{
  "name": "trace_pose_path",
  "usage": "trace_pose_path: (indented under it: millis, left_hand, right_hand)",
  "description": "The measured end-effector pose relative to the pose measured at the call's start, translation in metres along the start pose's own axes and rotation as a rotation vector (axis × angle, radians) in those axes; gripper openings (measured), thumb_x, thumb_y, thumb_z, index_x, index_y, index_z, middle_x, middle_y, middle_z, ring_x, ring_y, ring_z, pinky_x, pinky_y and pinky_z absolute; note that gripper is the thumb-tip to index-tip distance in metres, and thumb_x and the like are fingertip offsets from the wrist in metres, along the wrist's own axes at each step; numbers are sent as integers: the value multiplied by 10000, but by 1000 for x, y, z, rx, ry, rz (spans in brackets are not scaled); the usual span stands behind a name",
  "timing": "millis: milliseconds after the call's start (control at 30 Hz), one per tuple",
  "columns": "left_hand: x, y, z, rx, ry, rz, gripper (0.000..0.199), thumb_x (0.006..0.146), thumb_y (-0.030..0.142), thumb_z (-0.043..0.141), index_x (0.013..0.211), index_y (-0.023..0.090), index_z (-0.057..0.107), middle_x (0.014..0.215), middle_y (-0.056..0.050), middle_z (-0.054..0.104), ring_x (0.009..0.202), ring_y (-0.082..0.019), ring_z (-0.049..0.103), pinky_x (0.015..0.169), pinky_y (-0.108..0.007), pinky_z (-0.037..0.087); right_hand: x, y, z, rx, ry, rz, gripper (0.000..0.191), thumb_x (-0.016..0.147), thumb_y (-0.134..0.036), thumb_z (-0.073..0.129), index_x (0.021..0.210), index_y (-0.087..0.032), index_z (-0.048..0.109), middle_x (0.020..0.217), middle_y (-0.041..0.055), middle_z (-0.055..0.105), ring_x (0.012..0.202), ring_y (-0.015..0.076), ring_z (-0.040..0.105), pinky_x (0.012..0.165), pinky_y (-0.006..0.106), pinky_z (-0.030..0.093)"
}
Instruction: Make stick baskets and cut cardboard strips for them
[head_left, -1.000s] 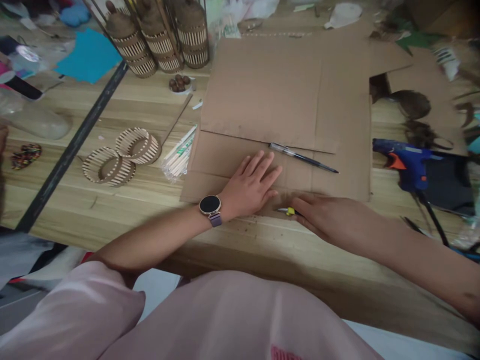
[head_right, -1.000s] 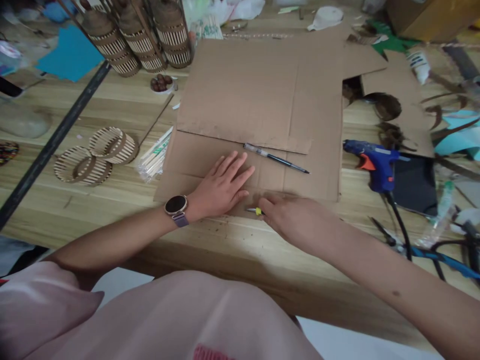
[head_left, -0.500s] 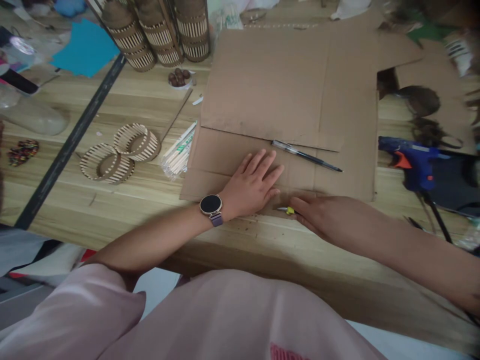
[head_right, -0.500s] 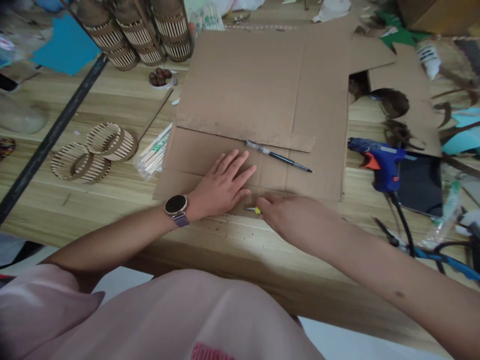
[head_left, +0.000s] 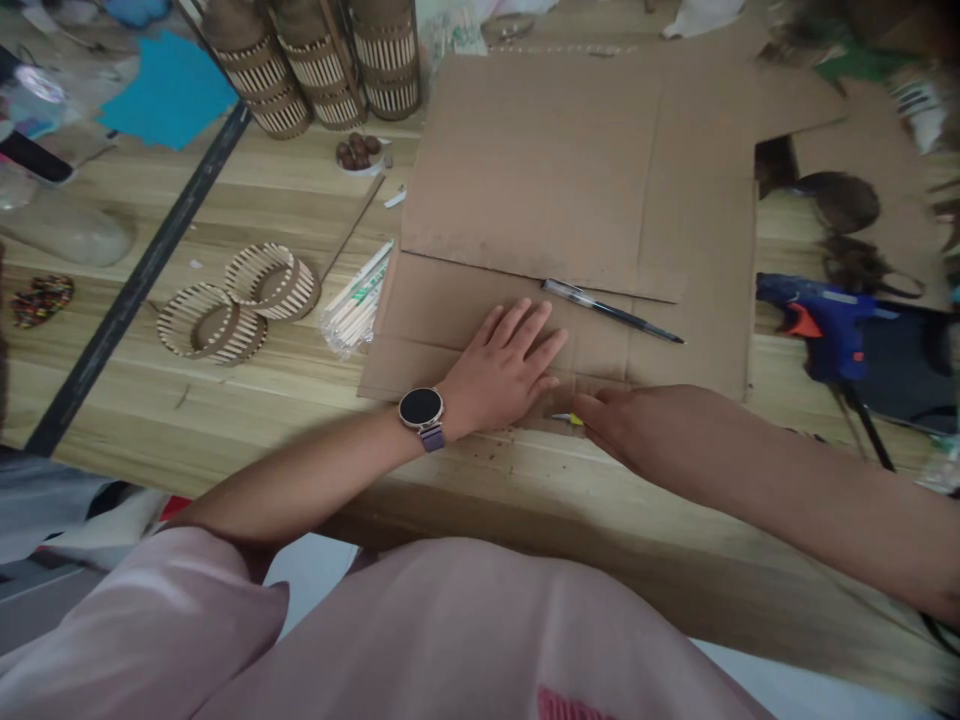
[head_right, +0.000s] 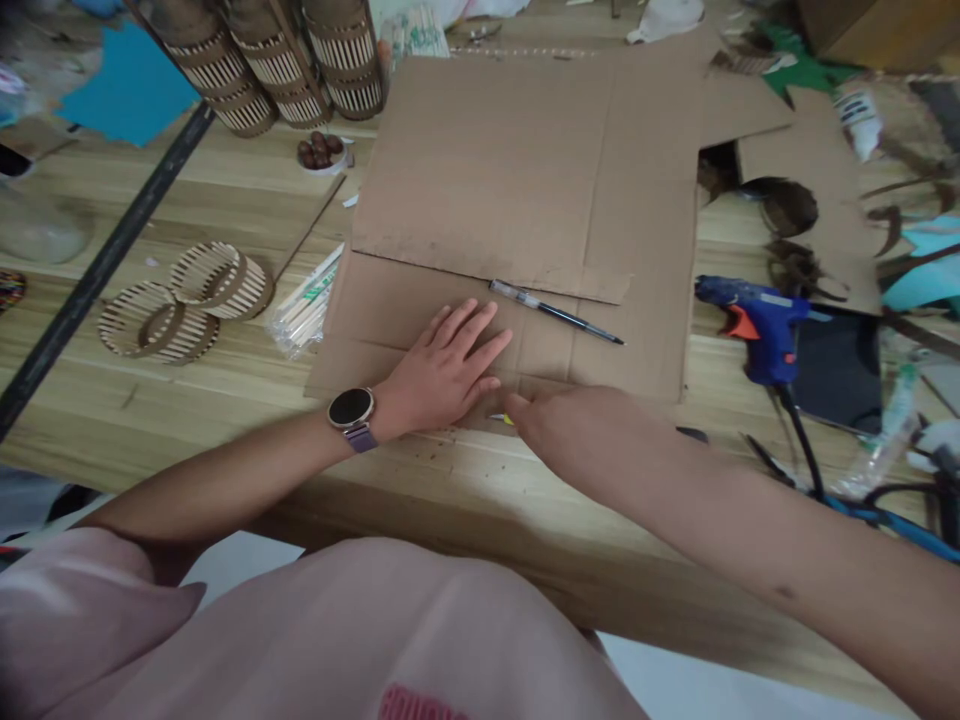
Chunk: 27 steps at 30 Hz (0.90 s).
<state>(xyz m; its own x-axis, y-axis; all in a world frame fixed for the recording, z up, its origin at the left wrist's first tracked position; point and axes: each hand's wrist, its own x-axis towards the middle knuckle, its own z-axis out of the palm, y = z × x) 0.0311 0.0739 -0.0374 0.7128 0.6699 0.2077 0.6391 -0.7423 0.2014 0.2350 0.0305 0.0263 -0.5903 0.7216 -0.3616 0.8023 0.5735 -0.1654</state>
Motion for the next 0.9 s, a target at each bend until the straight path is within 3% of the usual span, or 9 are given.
trace_pose_path:
  millis: [67, 133, 300, 467, 667, 900]
  left_hand:
    - [0, 0, 0, -1, 0, -2, 539, 1012, 426, 405, 1447, 111, 437, 1581, -213, 316, 1484, -364, 234, 1195, -577, 199]
    - [0, 0, 0, -1, -6, -3, 532, 1012, 412, 409, 1447, 107, 438, 1579, -218, 317, 1485, -361, 233, 1198, -570, 196]
    - [0, 0, -2, 0, -14, -3, 546, 1014, 432, 397, 1454, 111, 431, 1585, -211, 308, 1488, -358, 224, 1197, -570, 199]
    - [-1, -1, -1, -11, -12, 5, 544, 1014, 440, 395, 1452, 119, 428, 1591, -209, 299, 1495, -349, 207, 1194, -582, 198]
    - [-3, -3, -2, -13, -13, 12, 550, 1017, 444, 382, 1452, 110, 435, 1586, -207, 308, 1493, -355, 210, 1202, -570, 191]
    - [-3, -3, -4, -15, -10, 19, 534, 1022, 442, 368, 1447, 128, 442, 1587, -191, 318, 1497, -345, 208, 1196, -583, 203]
  right_hand:
    - [3, -3, -6, -97, -109, 27, 531, 805, -68, 435, 1278, -248, 600, 755, 58, 724, 603, 243, 665, 458, 292, 299]
    - [5, -6, -9, -154, -138, 28, 588, 778, -40, 418, 1293, -266, 591, 694, 56, 716, 571, 241, 658, 444, 292, 278]
    - [5, -2, -1, -101, -29, 5, 462, 808, -97, 442, 1203, -251, 624, 514, 48, 609, 414, 224, 563, 401, 303, 222]
    - [4, 6, 9, -74, 36, -31, 404, 850, -148, 413, 1176, -265, 621, 536, 55, 625, 389, 206, 539, 384, 315, 208]
    - [2, 4, 3, -173, -57, -51, 430, 775, -59, 404, 1067, -269, 642, 610, 59, 678, 501, 214, 638, 389, 307, 203]
    - [0, -2, 0, -229, -79, 12, 439, 778, -25, 422, 1064, -256, 661, 611, 69, 663, 516, 238, 624, 430, 303, 248]
